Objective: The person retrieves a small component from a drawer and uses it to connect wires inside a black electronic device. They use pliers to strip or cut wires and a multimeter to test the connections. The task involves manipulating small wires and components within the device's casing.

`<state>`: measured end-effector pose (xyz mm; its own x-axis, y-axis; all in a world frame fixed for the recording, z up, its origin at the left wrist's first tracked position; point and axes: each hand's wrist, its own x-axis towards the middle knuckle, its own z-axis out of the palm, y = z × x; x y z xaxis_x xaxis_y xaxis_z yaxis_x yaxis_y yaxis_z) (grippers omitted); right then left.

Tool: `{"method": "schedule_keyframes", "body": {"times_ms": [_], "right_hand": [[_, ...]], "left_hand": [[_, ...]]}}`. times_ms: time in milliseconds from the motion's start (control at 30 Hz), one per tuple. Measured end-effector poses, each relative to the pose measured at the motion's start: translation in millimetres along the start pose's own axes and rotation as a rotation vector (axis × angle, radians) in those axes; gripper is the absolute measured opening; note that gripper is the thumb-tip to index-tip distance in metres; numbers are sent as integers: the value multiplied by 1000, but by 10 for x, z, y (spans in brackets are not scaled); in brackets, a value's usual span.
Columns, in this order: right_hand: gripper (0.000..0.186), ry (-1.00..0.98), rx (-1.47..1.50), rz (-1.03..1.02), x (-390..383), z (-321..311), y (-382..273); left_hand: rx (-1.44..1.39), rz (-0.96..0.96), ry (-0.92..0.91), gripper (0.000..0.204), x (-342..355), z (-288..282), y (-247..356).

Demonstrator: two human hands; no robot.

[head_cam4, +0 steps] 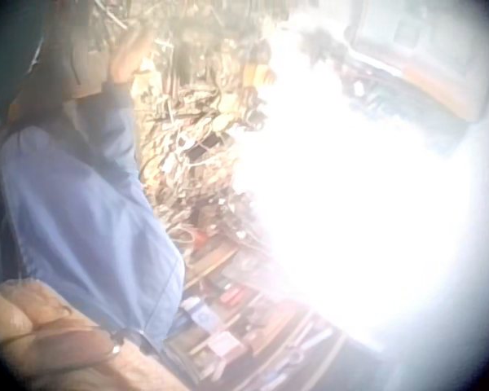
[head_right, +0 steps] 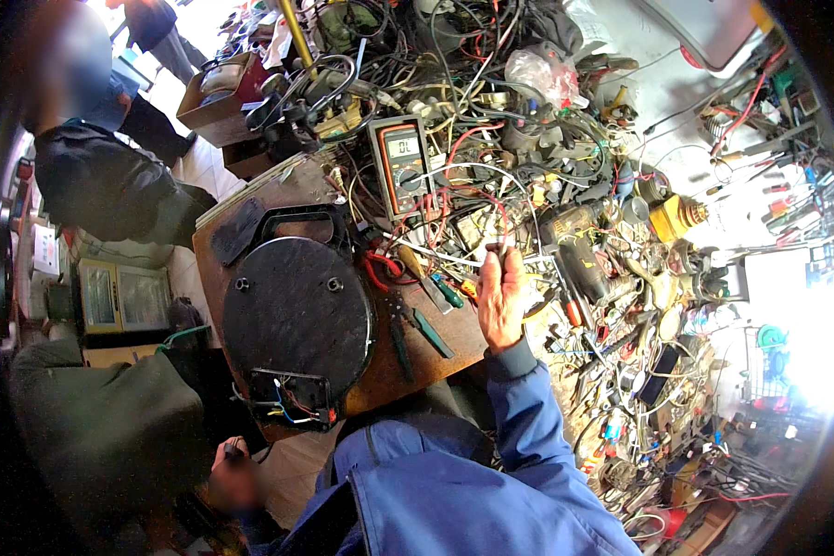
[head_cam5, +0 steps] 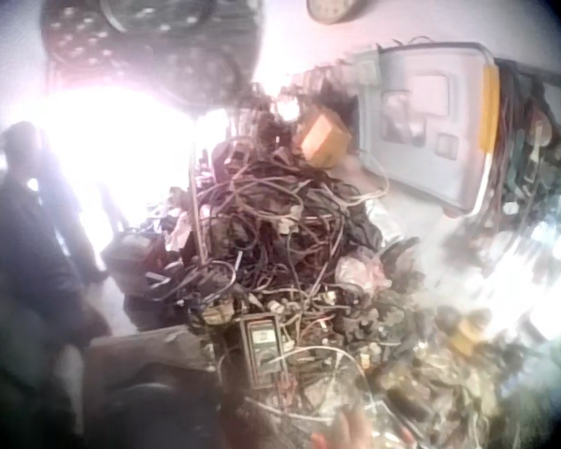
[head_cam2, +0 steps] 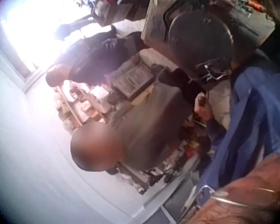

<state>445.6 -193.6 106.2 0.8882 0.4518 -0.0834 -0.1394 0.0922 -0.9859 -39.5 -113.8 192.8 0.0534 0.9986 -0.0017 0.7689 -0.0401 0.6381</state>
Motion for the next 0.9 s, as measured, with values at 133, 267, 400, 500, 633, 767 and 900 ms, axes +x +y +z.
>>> {"method": "schedule_keyframes", "body": {"times_ms": [133, 267, 400, 500, 633, 767, 900], "right_hand": [[23, -149, -222, -137, -296, 203, -478], [17, -118, -41, -242, -555, 327, -786], [22, -116, 62, -334, -420, 419, -1224], [22, -160, 154, -405, -347, 490, -1628], [26, -117, 212, -404, -463, 579, -1525], [33, -155, -400, -312, -531, 382, -407], [26, -241, -573, -364, -809, 160, 738]], "left_hand": [[-88, 40, -29, 8, -1, 9, -100], [-92, 36, -44, 10, 15, -72, 153], [-154, 5, -34, 15, 32, -162, 248], [-323, -31, -65, 24, 11, -204, 221], [-503, -4, -125, 38, -25, -283, 192], [-528, -13, -242, 37, 47, -319, 257], [-361, 133, -309, 36, 76, -367, 310]]}}
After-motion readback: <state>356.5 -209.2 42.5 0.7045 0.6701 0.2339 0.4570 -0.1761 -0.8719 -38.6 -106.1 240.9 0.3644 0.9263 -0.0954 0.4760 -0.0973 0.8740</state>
